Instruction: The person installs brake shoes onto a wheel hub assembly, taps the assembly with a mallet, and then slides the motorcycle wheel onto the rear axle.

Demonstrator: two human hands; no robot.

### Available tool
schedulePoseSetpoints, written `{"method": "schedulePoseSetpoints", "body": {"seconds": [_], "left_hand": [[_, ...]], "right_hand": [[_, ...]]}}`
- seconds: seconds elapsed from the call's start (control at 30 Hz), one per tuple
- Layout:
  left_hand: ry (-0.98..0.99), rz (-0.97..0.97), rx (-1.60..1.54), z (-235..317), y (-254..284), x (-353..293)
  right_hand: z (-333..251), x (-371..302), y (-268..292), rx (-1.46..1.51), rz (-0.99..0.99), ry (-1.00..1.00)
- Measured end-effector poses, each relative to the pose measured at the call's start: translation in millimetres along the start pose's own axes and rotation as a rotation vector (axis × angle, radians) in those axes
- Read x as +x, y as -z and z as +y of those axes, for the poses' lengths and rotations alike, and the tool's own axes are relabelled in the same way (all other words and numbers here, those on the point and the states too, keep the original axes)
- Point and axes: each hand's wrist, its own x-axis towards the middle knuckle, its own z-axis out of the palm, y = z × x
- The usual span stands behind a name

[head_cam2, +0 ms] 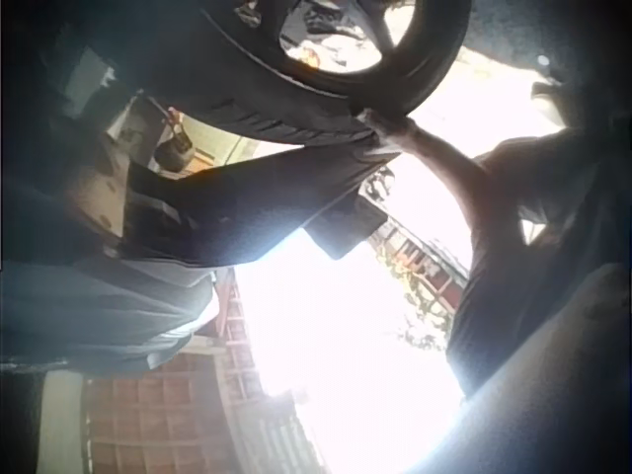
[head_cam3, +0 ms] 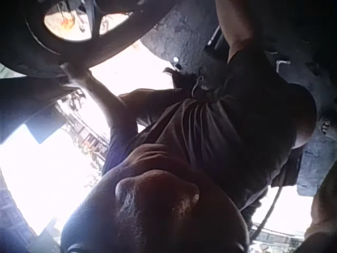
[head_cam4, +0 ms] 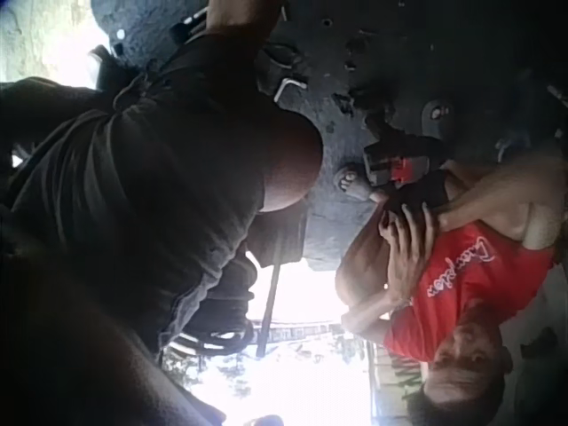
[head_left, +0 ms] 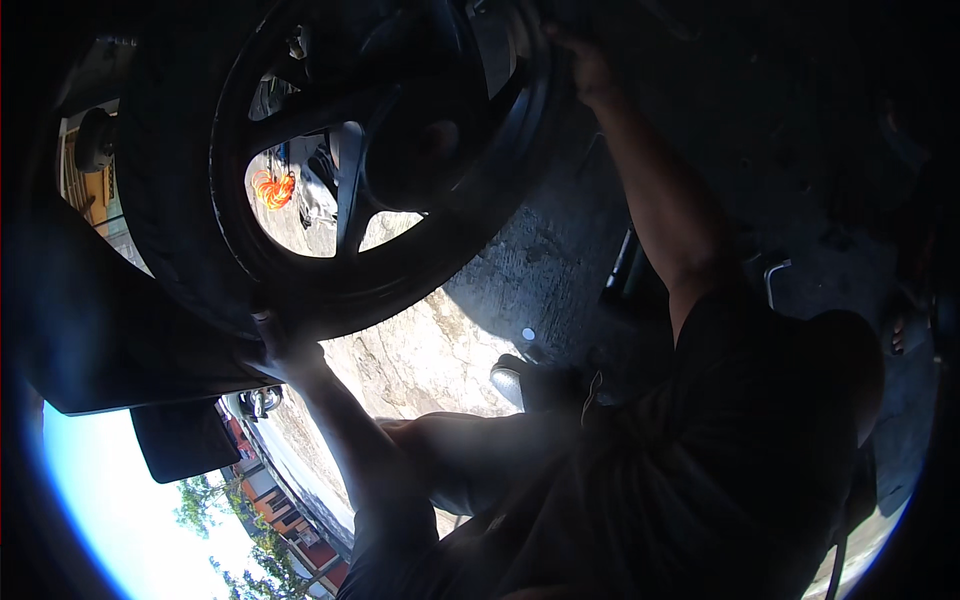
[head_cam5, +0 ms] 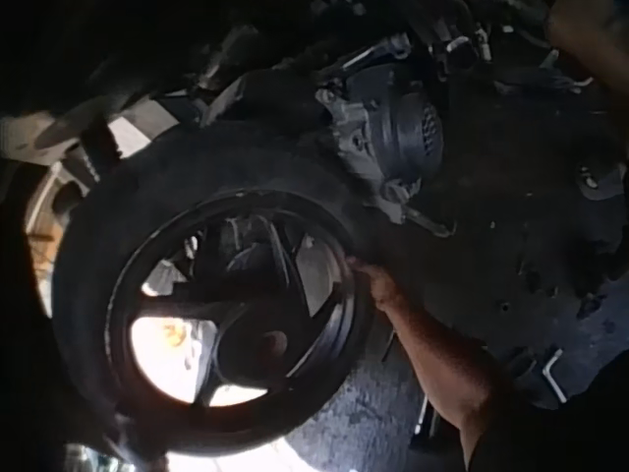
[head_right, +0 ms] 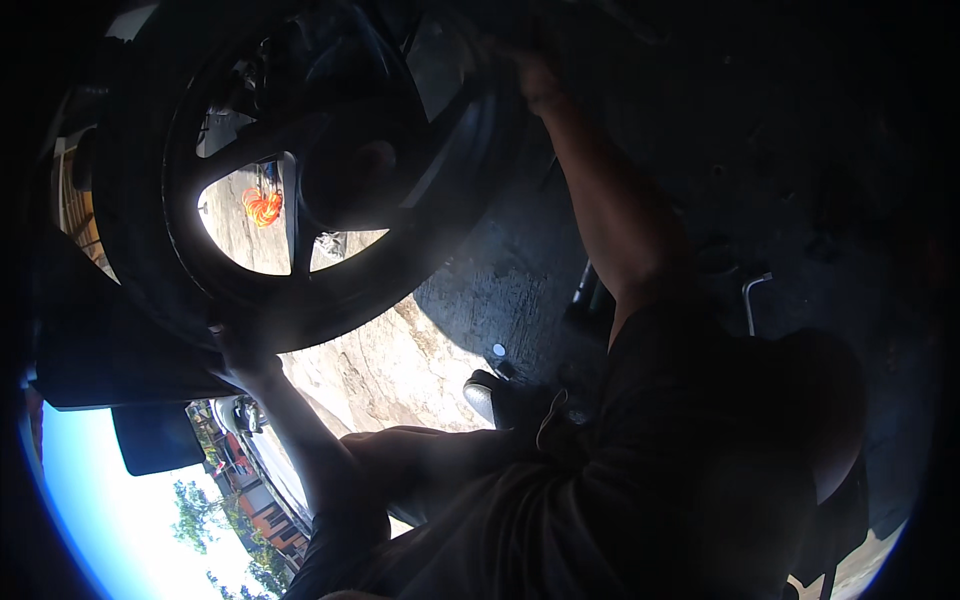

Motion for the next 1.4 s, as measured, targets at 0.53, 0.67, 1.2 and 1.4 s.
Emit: {"method": "schedulePoseSetpoints", "body": {"seconds": [0.53, 0.67, 1.2, 1.4], "left_hand": [[-0.639, -0.110, 0.129, 48.2, 17.9, 80.1], [-0.483, -0.073, -0.111, 85.0, -12.3, 57.5], [-0.098, -0.093, -0.256, 100.6, -16.7, 69.2], [-0.190, 0.044, -0.159, 38.2, -32.5, -29.1]], "right_hand": [[15.3, -42.3, -19.5, 0.179, 0.531, -0.383], [28.4, -48.9, 12.3, 0.188, 0.469, -0.456], [-86.8, -40.3, -188.3, -1.158, -0.023, 0.481], [-83.2, -44.6, -186.4, -1.105, 0.017, 0.378]]}}
